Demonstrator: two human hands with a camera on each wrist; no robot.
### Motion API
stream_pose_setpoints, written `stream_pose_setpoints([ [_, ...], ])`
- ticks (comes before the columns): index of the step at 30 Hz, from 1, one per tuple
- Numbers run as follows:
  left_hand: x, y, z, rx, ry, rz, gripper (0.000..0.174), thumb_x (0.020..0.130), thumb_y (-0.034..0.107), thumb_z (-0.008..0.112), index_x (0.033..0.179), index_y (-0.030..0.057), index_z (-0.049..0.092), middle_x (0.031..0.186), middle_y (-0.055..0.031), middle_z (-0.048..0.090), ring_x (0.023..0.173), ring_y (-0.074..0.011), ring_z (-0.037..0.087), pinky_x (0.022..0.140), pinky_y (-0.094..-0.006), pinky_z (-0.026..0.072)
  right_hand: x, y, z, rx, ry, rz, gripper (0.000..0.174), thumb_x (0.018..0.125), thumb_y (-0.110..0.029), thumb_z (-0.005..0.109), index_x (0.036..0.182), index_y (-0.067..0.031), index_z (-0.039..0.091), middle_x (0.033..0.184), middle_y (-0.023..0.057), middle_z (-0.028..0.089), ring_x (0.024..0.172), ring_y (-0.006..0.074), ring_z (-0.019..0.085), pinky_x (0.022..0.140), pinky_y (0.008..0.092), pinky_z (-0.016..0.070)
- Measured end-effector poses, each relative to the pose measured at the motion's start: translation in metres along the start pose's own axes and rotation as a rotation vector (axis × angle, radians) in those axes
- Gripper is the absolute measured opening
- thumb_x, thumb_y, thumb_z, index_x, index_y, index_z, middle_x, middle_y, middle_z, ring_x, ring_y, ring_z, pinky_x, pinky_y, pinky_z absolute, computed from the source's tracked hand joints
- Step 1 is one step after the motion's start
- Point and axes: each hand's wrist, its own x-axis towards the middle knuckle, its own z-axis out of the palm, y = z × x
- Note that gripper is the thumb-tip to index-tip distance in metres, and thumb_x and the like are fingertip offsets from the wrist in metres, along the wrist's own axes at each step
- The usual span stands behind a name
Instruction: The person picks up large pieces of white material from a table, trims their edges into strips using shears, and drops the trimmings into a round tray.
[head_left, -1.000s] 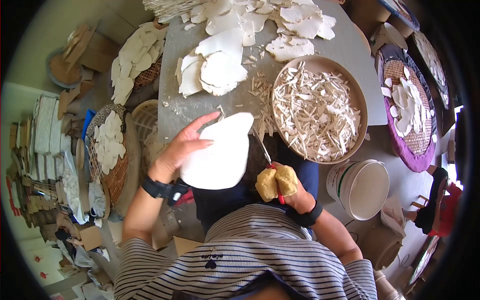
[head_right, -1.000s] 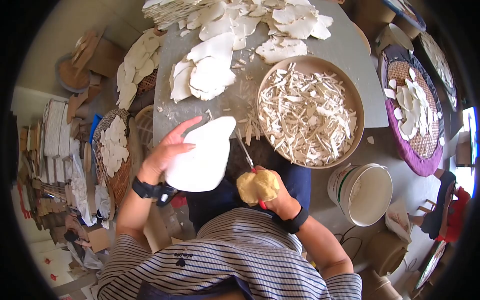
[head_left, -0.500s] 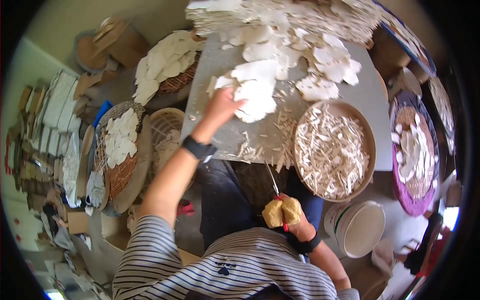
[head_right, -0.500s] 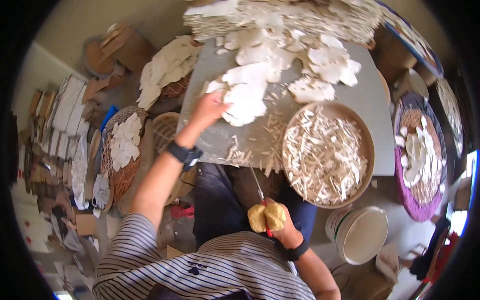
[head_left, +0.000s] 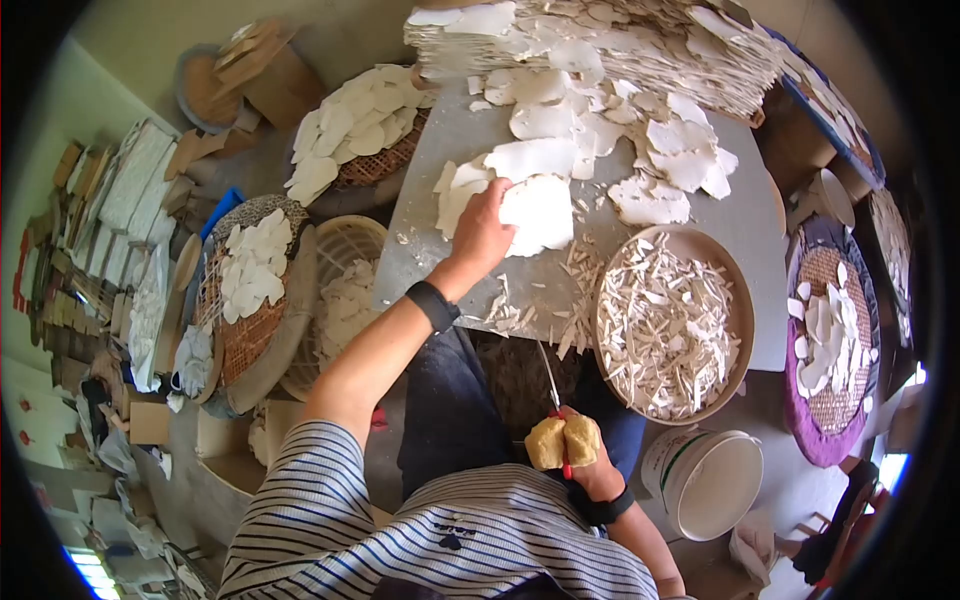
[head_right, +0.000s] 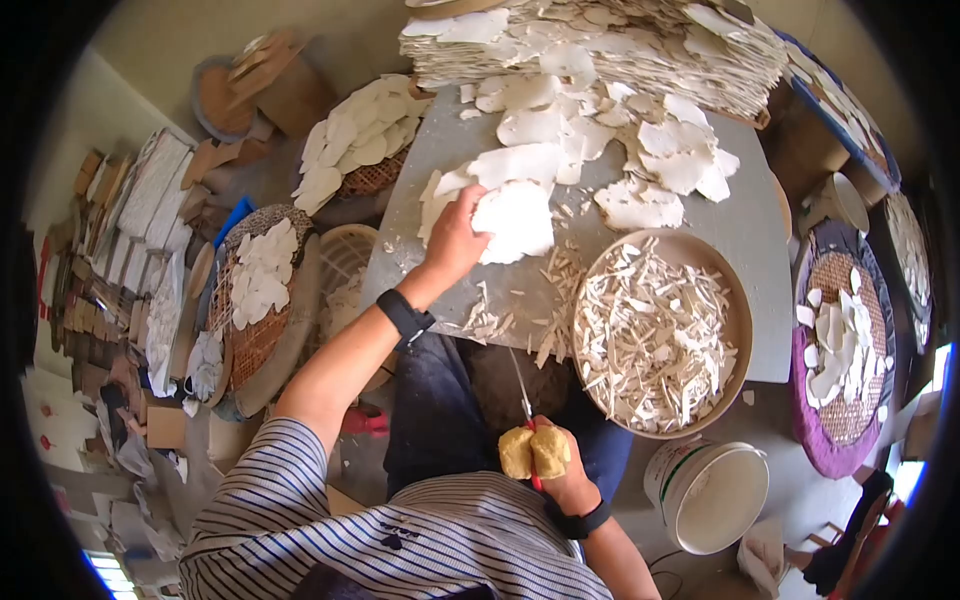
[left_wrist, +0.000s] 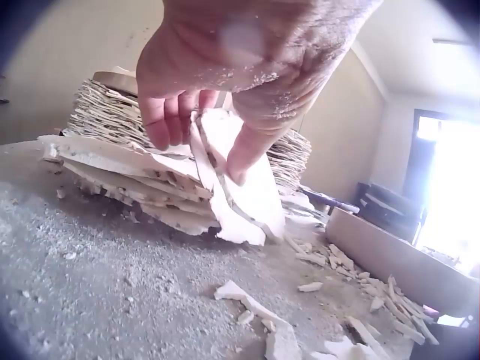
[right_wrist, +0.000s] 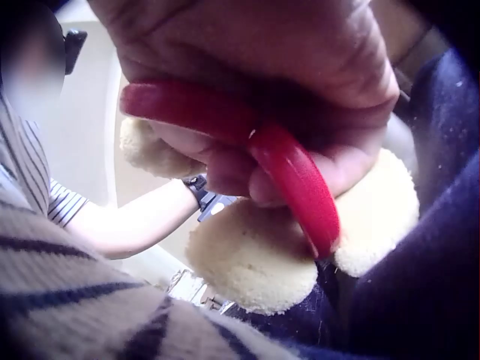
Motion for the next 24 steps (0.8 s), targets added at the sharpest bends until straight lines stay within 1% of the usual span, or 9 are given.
stream_pose_setpoints([
  [2, -0.003, -0.014, 0.007, -0.381, -0.015, -0.128, 0.043, 0.069, -0.002, 0.063, 0.109, -0.0006, 0.047, 0.092, -0.0149, 0.062, 0.087, -0.0269, 0.061, 0.074, -0.0328, 0.0478, 0.004, -0.012, 0.007, -0.137, 0.041, -0.043, 0.014, 0.075, -0.001, 0.063, 0.083, -0.0045, 0.052, 0.071, 0.002, 0.053, 0.066, 0.0135, 0.052, 0.061, 0.0268, 0.0438],
  [3, -0.003, -0.022, 0.005, -0.504, -0.015, -0.109, 0.034, 0.07, -0.002, 0.061, 0.103, -0.0022, 0.053, 0.089, -0.0098, 0.063, 0.082, -0.0191, 0.061, 0.071, -0.0288, 0.0475, 0.004, -0.014, 0.008, -0.18, 0.05, -0.049, 0.014, 0.075, -0.001, 0.063, 0.083, -0.0044, 0.052, 0.072, 0.0022, 0.054, 0.066, 0.0137, 0.052, 0.062, 0.0268, 0.0439],
  [5, -0.003, -0.019, -0.017, -0.703, -0.176, -0.352, 0.03, 0.071, -0.002, 0.064, 0.101, -0.0014, 0.059, 0.092, -0.0041, 0.061, 0.08, -0.01, 0.056, 0.07, -0.0256, 0.0474, 0.002, -0.015, 0.009, -0.26, 0.055, -0.059, 0.015, 0.074, 0.0, 0.063, 0.085, -0.0043, 0.053, 0.073, 0.0024, 0.055, 0.067, 0.0141, 0.052, 0.063, 0.0268, 0.0441],
  [8, -0.008, -0.001, -0.044, -0.543, -0.109, -0.378, 0.025, 0.071, -0.003, 0.06, 0.096, -0.0015, 0.062, 0.093, -0.0081, 0.063, 0.082, -0.0166, 0.06, 0.072, -0.0281, 0.0473, 0.003, -0.006, 0.007, -0.279, 0.074, -0.07, 0.015, 0.074, -0.001, 0.061, 0.086, -0.0046, 0.053, 0.073, 0.0047, 0.055, 0.066, 0.0177, 0.052, 0.063, 0.0283, 0.0443],
  [11, -0.021, 0.022, -0.061, -0.117, 0.154, 0.12, 0.028, 0.071, 0.0, 0.062, 0.1, 0.0009, 0.062, 0.092, -0.0082, 0.063, 0.083, -0.0209, 0.06, 0.074, -0.0291, 0.0478, 0.003, -0.006, 0.007, -0.362, 0.063, -0.103, 0.015, 0.075, -0.005, 0.061, 0.087, -0.0041, 0.053, 0.075, 0.0094, 0.056, 0.068, 0.0265, 0.054, 0.063, 0.0307, 0.0451],
  [12, -0.027, 0.018, -0.061, 0.042, 0.105, 0.289, 0.035, 0.069, 0.002, 0.065, 0.104, 0.0044, 0.062, 0.096, -0.0087, 0.061, 0.097, -0.025, 0.057, 0.084, -0.0326, 0.045, 0.005, -0.003, 0.006, -0.377, 0.06, -0.09, 0.016, 0.074, -0.006, 0.062, 0.087, -0.0039, 0.053, 0.076, 0.0102, 0.056, 0.069, 0.0283, 0.055, 0.063, 0.0315, 0.0455],
  [16, -0.063, 0.003, -0.045, 0.354, -0.294, 0.3, 0.054, 0.064, 0.001, 0.069, 0.116, 0.0094, 0.056, 0.124, -0.011, 0.047, 0.119, -0.0286, 0.041, 0.1, -0.0385, 0.0325, 0.004, -0.004, 0.008, -0.569, 0.02, -0.196, 0.023, 0.069, -0.011, 0.064, 0.089, -0.0033, 0.054, 0.082, 0.012, 0.057, 0.075, 0.0326, 0.057, 0.065, 0.0353, 0.0472],
  [19, -0.071, -0.008, -0.046, 0.34, -0.312, 0.295, 0.062, 0.062, 0.007, 0.073, 0.12, 0.0086, 0.052, 0.127, -0.0143, 0.043, 0.123, -0.0306, 0.038, 0.104, -0.0419, 0.0283, 0.003, -0.009, 0.009, -0.675, 0.023, -0.192, 0.023, 0.069, -0.013, 0.063, 0.088, -0.0035, 0.055, 0.084, 0.0114, 0.056, 0.075, 0.0323, 0.057, 0.065, 0.0365, 0.0475],
  [24, -0.072, -0.016, -0.043, 0.224, -0.302, 0.148, 0.068, 0.067, 0.021, 0.076, 0.122, -0.0038, 0.045, 0.133, -0.0208, 0.038, 0.124, -0.0342, 0.036, 0.103, -0.0409, 0.0324, 0.005, -0.014, 0.012, -0.735, 0.011, -0.198, 0.024, 0.068, -0.015, 0.062, 0.088, -0.0039, 0.055, 0.083, 0.011, 0.055, 0.074, 0.0323, 0.057, 0.063, 0.0383, 0.0474],
])
